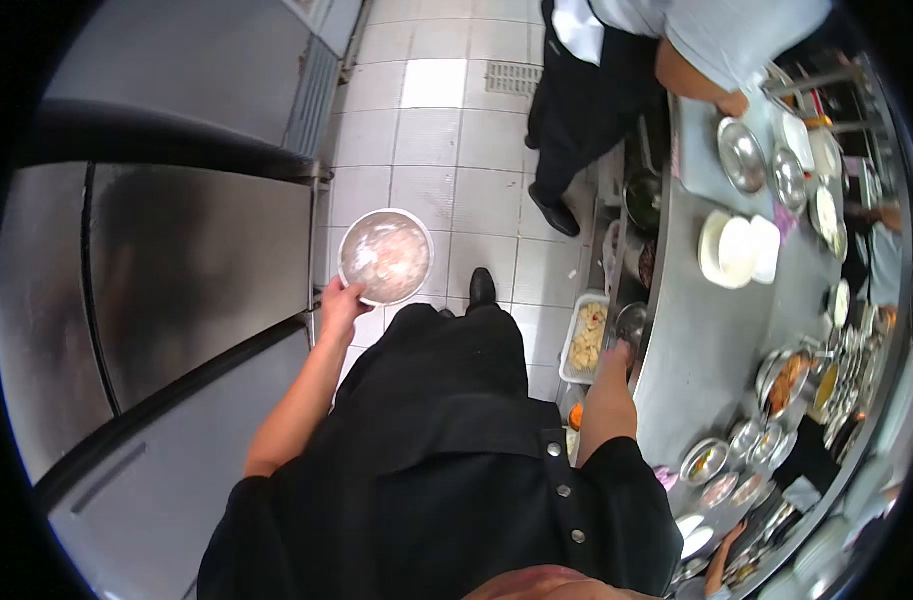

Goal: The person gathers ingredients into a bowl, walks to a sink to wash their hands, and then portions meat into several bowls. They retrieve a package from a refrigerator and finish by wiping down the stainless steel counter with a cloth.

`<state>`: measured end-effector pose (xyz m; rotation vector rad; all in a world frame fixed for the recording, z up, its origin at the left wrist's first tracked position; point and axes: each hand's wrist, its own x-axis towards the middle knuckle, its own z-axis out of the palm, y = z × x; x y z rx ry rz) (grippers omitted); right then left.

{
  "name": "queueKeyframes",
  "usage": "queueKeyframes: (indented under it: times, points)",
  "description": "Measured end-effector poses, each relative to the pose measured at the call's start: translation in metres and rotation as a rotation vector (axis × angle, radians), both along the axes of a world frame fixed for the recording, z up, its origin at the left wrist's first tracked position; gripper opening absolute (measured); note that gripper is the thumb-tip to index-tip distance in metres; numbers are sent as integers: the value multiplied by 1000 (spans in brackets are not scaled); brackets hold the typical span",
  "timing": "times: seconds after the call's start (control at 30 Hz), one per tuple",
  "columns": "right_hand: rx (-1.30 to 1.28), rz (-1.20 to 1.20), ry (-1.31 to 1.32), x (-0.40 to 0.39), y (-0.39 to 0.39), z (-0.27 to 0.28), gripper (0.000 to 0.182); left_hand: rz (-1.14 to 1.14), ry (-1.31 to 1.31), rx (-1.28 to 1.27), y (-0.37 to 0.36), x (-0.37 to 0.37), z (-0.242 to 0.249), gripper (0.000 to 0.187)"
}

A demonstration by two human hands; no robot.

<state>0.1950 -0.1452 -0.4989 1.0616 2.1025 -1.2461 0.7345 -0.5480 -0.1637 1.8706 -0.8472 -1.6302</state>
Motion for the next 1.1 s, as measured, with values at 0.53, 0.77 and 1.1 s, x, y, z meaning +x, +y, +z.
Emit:
queueKeyframes:
  times: [0.53, 0.77, 1.1]
  points:
    - [458, 1476, -66, 50, -262, 71, 35, 135, 81, -59, -209, -32, 45, 17]
    - [475, 2168, -4, 64, -435, 102, 40, 73, 25, -101, -428, -50, 49, 9]
    - [-33, 1195, -146, 12, -770, 183, 24, -250, -84, -46, -798, -269, 57, 13]
